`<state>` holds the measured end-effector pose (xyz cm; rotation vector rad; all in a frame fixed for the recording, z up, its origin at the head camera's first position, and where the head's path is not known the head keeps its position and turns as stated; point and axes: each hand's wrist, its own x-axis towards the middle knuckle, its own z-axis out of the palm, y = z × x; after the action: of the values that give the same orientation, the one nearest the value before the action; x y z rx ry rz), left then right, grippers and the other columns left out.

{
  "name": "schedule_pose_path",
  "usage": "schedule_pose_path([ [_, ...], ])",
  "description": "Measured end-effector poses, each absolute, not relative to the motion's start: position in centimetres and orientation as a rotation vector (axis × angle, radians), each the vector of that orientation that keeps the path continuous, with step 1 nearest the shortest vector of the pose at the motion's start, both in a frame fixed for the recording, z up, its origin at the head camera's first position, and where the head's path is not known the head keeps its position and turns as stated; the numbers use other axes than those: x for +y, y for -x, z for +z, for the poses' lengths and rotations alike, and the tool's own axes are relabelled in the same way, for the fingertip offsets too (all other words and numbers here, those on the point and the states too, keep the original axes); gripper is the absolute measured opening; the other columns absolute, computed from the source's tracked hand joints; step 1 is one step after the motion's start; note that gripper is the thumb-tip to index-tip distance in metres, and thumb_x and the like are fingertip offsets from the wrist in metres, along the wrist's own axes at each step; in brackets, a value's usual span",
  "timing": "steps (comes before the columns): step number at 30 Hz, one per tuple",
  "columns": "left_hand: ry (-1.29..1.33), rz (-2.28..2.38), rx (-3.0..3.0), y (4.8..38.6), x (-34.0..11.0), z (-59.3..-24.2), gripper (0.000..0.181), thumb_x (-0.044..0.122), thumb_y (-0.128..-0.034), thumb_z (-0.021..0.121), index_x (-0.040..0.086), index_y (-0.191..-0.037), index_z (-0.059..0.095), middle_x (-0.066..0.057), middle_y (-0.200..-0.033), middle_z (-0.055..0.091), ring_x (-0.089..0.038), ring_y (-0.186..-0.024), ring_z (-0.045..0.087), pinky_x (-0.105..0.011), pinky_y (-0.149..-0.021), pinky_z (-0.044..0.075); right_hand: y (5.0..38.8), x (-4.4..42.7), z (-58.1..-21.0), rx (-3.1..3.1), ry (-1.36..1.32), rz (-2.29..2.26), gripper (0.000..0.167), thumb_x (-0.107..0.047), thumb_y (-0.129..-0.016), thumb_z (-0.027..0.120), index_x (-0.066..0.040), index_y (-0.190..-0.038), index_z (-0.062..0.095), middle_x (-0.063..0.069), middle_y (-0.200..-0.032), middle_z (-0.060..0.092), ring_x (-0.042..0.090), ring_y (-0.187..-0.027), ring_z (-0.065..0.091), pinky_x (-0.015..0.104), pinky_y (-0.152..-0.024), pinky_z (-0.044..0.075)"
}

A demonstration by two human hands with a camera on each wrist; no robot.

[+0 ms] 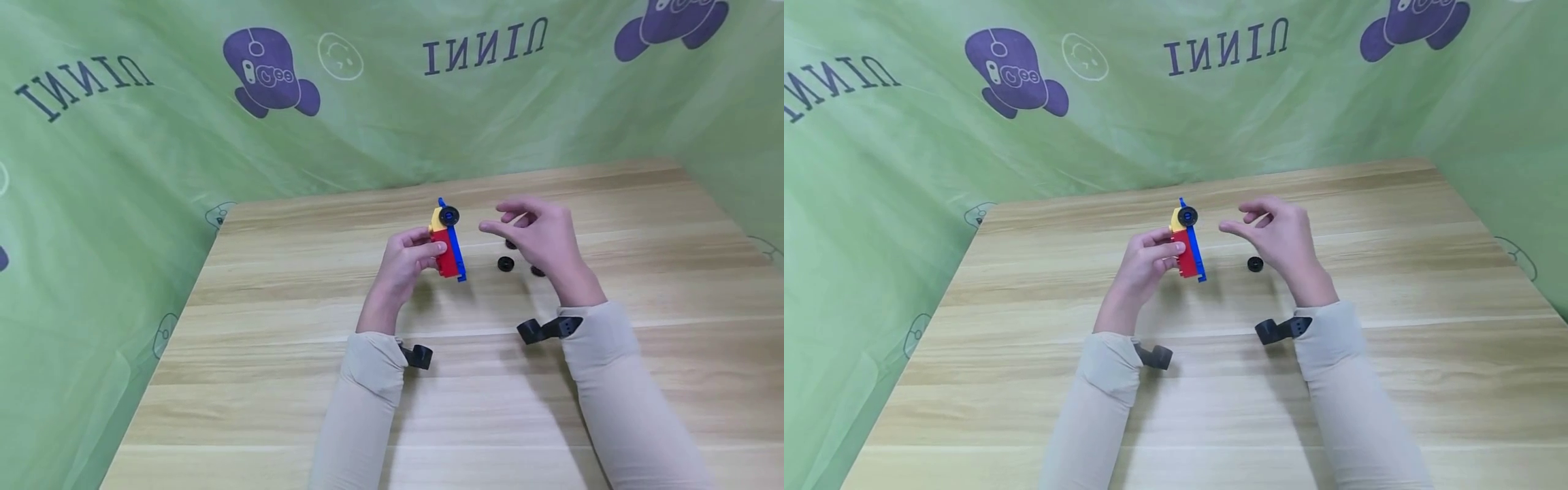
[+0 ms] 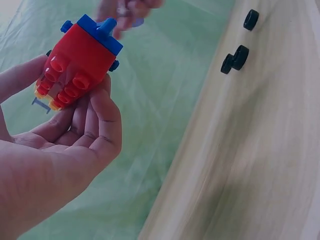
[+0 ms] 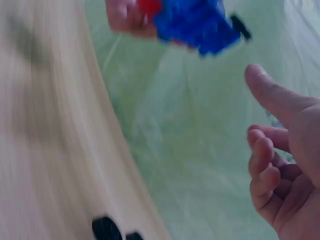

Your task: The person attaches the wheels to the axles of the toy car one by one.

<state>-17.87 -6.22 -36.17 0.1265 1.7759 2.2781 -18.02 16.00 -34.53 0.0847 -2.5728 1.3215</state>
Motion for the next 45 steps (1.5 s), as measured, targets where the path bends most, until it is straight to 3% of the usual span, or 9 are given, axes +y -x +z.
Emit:
schedule_pose_path([
  [5,-0.13,2.29,1.779,17.9,-6.5,-36.1,0.035,-0.003,-0.0879,0.061,-0.017,-0.12,0.059,-0.005,-0.093,0.065,-0.014,-0.079,0.063,-0.023,-0.069,0.055,18.9,17.9,-36.0,-2.722,-0.038,1.204,0.052,-0.044,-0.086,0.079,0.0,-0.113,0.074,0.02,-0.103,0.073,0.029,-0.088,0.068,0.022,-0.064,0.048],
  [13,-0.137,2.291,1.785,18.0,-6.5,-36.2,0.034,-0.004,-0.088,0.061,-0.017,-0.119,0.059,-0.003,-0.091,0.065,-0.014,-0.078,0.063,-0.022,-0.067,0.054,19.8,19.6,-38.3,-2.901,0.044,1.083,0.057,-0.043,-0.09,0.074,0.004,-0.123,0.066,0.025,-0.112,0.07,0.038,-0.1,0.065,0.049,-0.085,0.05],
  [17,-0.141,2.285,1.777,18.0,-6.5,-36.2,0.033,-0.003,-0.0884,0.061,-0.016,-0.119,0.058,-0.003,-0.093,0.065,-0.014,-0.079,0.063,-0.022,-0.068,0.054,20.3,19.9,-39.3,-2.987,0.062,0.957,0.062,-0.045,-0.089,0.074,0.0,-0.13,0.063,0.023,-0.118,0.07,0.041,-0.109,0.063,0.054,-0.091,0.047],
  [27,-0.158,2.237,1.788,17.8,-6.5,-36.0,0.034,-0.001,-0.0895,0.061,-0.015,-0.12,0.058,-0.004,-0.095,0.065,-0.014,-0.081,0.062,-0.023,-0.071,0.054,20.6,19.6,-40.6,-3.01,0.063,0.793,0.056,-0.041,-0.09,0.073,-0.005,-0.131,0.064,0.021,-0.123,0.069,0.042,-0.119,0.058,0.055,-0.089,0.046],
  [35,-0.155,2.229,1.78,17.9,-6.4,-36.1,0.031,-0.003,-0.0891,0.061,-0.014,-0.118,0.059,-0.004,-0.093,0.066,-0.014,-0.079,0.062,-0.023,-0.069,0.054,20.7,19.5,-40.9,-2.971,0.044,0.798,0.045,-0.037,-0.09,0.073,-0.006,-0.123,0.07,0.019,-0.114,0.073,0.041,-0.111,0.063,0.052,-0.083,0.047],
  [45,-0.108,2.228,1.775,17.9,-6.3,-36.2,0.036,-0.001,-0.0907,0.061,-0.014,-0.124,0.058,-0.005,-0.099,0.064,-0.015,-0.084,0.061,-0.023,-0.071,0.054,20.1,19.1,-39.4,-2.92,0.063,0.989,0.048,-0.039,-0.092,0.072,-0.004,-0.124,0.069,0.021,-0.115,0.07,0.038,-0.103,0.063,0.047,-0.082,0.047],
])
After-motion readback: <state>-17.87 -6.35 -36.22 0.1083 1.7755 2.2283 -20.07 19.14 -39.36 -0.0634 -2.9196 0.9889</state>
